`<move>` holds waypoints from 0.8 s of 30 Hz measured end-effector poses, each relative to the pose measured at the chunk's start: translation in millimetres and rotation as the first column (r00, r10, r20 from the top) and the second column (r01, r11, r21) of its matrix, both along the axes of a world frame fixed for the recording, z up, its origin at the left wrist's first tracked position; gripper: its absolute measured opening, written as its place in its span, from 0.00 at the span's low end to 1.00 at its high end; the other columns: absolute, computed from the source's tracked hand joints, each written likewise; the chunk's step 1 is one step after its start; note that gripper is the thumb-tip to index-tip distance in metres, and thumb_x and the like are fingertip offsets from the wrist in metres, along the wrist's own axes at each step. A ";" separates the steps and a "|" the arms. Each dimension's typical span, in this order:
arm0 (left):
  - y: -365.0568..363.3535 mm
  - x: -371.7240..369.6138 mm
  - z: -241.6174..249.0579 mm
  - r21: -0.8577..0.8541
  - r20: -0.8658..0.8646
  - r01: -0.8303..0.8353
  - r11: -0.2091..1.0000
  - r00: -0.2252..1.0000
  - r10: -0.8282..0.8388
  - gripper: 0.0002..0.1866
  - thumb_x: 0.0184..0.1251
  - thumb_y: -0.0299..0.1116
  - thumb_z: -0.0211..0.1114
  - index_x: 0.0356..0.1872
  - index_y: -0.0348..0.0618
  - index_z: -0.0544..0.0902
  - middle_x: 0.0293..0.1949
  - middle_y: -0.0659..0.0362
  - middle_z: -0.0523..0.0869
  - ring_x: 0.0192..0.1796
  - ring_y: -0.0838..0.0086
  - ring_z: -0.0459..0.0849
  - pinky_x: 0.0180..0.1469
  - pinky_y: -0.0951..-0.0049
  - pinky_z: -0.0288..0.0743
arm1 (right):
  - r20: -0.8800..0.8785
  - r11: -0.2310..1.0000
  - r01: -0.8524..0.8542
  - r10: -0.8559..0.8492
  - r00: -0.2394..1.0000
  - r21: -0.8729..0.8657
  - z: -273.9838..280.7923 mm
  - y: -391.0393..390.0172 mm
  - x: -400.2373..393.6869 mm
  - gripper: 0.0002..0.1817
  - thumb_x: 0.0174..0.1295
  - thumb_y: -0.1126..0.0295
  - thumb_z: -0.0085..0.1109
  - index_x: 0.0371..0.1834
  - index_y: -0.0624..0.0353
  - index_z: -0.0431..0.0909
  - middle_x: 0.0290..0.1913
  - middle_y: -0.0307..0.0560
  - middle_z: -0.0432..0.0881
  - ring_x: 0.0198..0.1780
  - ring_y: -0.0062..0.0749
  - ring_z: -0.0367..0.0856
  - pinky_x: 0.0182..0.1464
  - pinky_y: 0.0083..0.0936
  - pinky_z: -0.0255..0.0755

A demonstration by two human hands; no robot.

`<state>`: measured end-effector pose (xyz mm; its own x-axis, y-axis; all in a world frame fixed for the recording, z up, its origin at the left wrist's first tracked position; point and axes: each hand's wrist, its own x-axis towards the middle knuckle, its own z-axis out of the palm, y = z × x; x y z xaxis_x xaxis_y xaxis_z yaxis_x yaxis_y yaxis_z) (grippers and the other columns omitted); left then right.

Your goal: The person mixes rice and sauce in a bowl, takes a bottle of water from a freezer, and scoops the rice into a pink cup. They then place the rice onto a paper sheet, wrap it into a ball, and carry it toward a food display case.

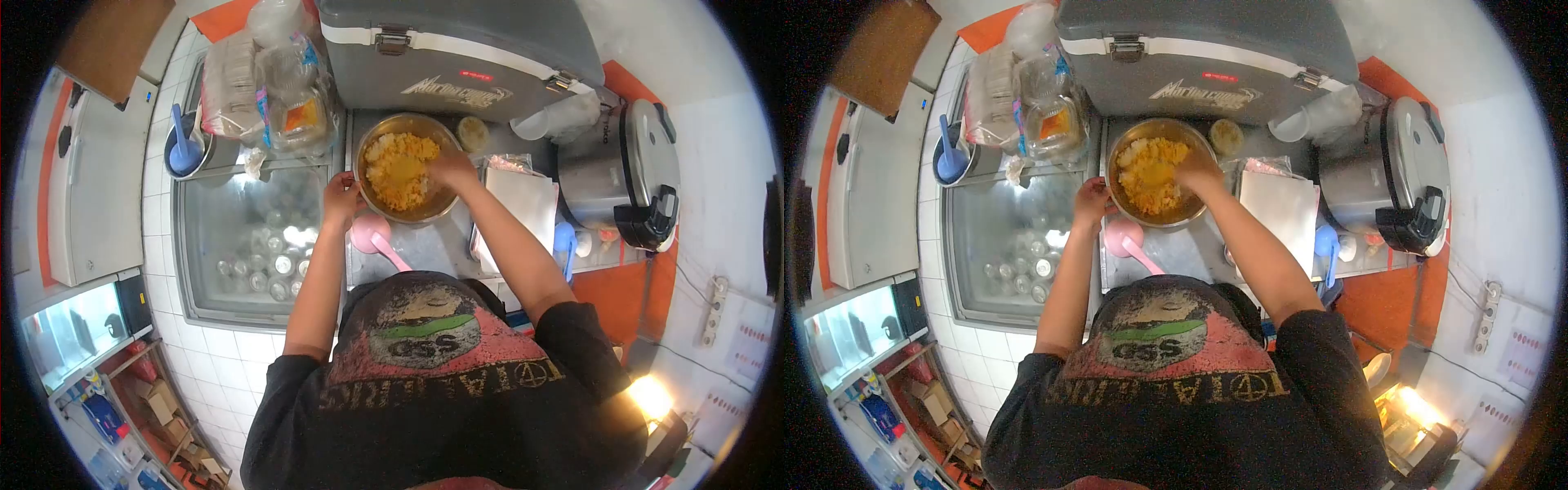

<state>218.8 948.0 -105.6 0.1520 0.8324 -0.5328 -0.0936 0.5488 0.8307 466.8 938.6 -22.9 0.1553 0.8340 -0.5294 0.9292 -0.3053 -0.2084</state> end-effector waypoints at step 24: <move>3.6 2.1 6.9 0.052 -0.028 0.029 0.998 0.999 -0.027 0.08 0.68 0.23 0.59 0.46 0.39 0.76 0.40 0.58 0.80 0.36 0.70 0.86 0.32 0.70 0.84 | 0.140 0.983 -0.049 0.024 0.990 0.177 -39.6 -1.5 5.3 0.12 0.52 0.75 0.59 0.38 0.68 0.84 0.37 0.65 0.84 0.44 0.52 0.85 0.48 0.38 0.79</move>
<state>220.9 951.5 -98.7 0.1618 0.8551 -0.4926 -0.0558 0.5063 0.8605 472.1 937.1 -62.5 0.1833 0.9200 -0.3464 0.9625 -0.2397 -0.1271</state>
